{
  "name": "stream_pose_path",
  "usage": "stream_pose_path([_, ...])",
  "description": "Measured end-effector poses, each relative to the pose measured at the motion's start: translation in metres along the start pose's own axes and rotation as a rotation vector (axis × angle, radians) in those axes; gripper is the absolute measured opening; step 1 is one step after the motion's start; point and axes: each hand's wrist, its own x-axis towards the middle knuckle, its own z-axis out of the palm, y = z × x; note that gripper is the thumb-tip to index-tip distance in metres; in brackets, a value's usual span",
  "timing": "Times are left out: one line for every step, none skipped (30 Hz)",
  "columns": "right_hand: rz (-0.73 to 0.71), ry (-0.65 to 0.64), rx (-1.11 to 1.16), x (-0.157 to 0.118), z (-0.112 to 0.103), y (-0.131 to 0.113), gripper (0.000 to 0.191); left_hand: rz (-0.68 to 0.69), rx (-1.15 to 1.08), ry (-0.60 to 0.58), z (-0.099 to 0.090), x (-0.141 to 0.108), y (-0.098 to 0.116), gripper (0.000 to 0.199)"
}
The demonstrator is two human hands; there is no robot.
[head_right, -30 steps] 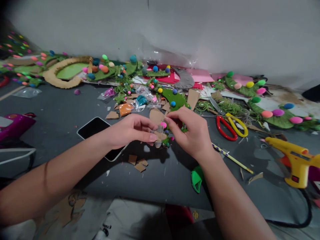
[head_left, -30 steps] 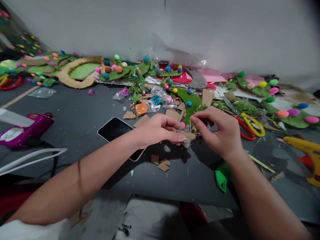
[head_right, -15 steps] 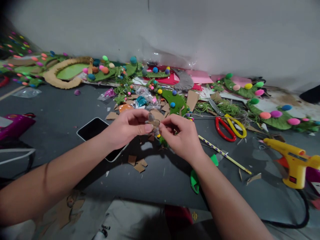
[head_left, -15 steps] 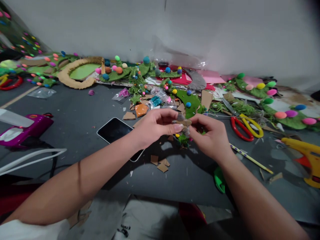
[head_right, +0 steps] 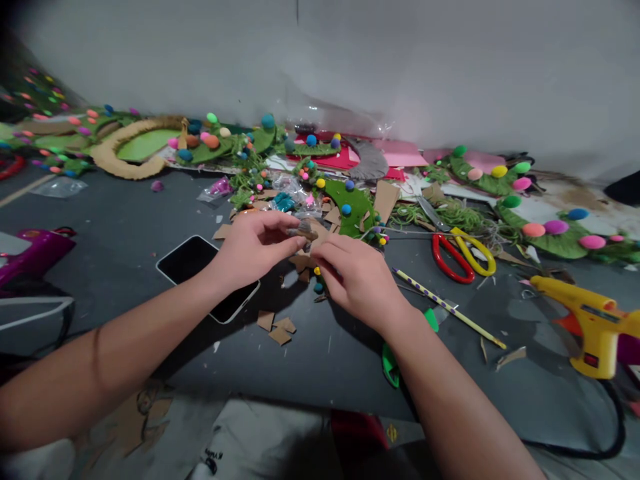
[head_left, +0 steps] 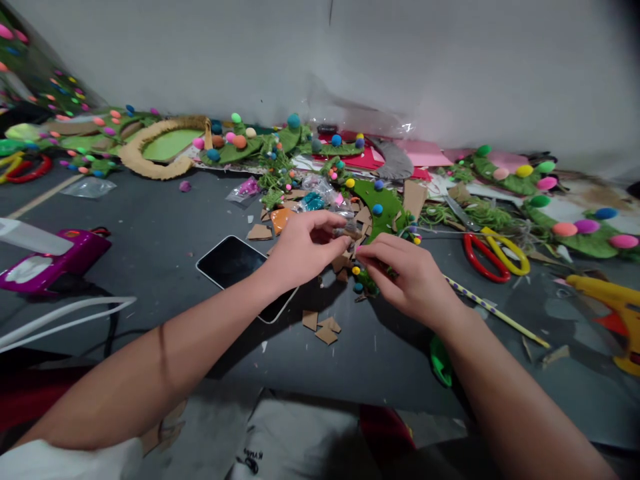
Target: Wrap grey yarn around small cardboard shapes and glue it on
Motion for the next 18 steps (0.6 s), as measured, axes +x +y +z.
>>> stream_pose_path([-0.001, -0.006, 0.004, -0.0002, 0.0003, 0.0, 0.015, 0.025, 0.04, -0.01, 0.0003, -0.0005, -0.0007, 0.029])
stream_pose_path([-0.002, -0.012, 0.011, -0.0004, 0.0006, 0.0, 0.015, 0.054, 0.076, -0.026, 0.0007, -0.0011, -0.0015, 0.027])
stream_pose_path([0.0, -0.019, 0.021, -0.0004, 0.0007, 0.0001, 0.014, 0.088, 0.109, -0.048, 0.0011, -0.0016, -0.0022, 0.025])
stream_pose_path([0.002, -0.028, 0.032, -0.0004, 0.0007, 0.0002, 0.014, 0.122, 0.139, -0.075, 0.0016, -0.0021, -0.0029, 0.024])
stream_pose_path([0.007, -0.036, 0.042, -0.0002, 0.0005, 0.0004, 0.013, 0.149, 0.166, -0.103, 0.002, -0.0025, -0.0035, 0.022])
stream_pose_path([0.013, -0.041, 0.051, 0.0001, 0.0003, 0.0007, 0.013, 0.163, 0.188, -0.131, 0.0024, -0.0028, -0.004, 0.02])
stream_pose_path([0.02, -0.041, 0.057, 0.0004, -0.0001, 0.0009, 0.012, 0.16, 0.202, -0.161, 0.0025, -0.0029, -0.0043, 0.019])
stream_pose_path([0.026, -0.036, 0.06, 0.0007, -0.0004, 0.001, 0.011, 0.136, 0.2, -0.195, 0.0025, -0.0028, -0.0044, 0.018])
stream_pose_path([0.03, -0.024, 0.059, 0.001, -0.0008, 0.0011, 0.011, 0.091, 0.178, -0.236, 0.0023, -0.0025, -0.0042, 0.019])
stream_pose_path([0.03, -0.007, 0.054, 0.0014, -0.0011, 0.001, 0.01, 0.033, 0.134, -0.286, 0.0019, -0.0022, -0.0039, 0.02])
stream_pose_path([0.028, 0.012, 0.048, 0.0017, -0.0014, 0.0009, 0.01, -0.023, 0.071, -0.336, 0.0012, -0.0017, -0.0032, 0.022])
stream_pose_path([0.025, 0.028, 0.04, 0.0021, -0.0018, 0.0005, 0.009, -0.072, 0.003, -0.38, 0.0004, -0.0012, -0.0025, 0.023])
stream_pose_path([0.025, 0.044, 0.034, 0.0024, -0.0023, 0.0001, 0.009, -0.112, -0.059, -0.411, -0.0005, -0.0007, -0.0016, 0.023])
stream_pose_path([0.029, 0.06, 0.031, 0.0027, -0.003, -0.0003, 0.009, -0.143, -0.105, -0.429, -0.0017, -0.0002, -0.0008, 0.023])
stream_pose_path([0.036, 0.077, 0.034, 0.003, -0.0039, -0.0008, 0.008, -0.166, -0.136, -0.439, -0.0029, 0.0003, -0.0001, 0.022])
stream_pose_path([0.046, 0.094, 0.043, 0.0033, -0.005, -0.0012, 0.008, -0.188, -0.158, -0.446, -0.0041, 0.0007, 0.0003, 0.022])
stream_pose_path([0.058, 0.112, 0.054, 0.0035, -0.0063, -0.0016, 0.007, -0.212, -0.178, -0.454, -0.0053, 0.0011, 0.0006, 0.023])
stream_pose_path([0.074, 0.129, 0.067, 0.0037, -0.0078, -0.0019, 0.006, -0.235, -0.202, -0.462, -0.0064, 0.0013, 0.0005, 0.025])
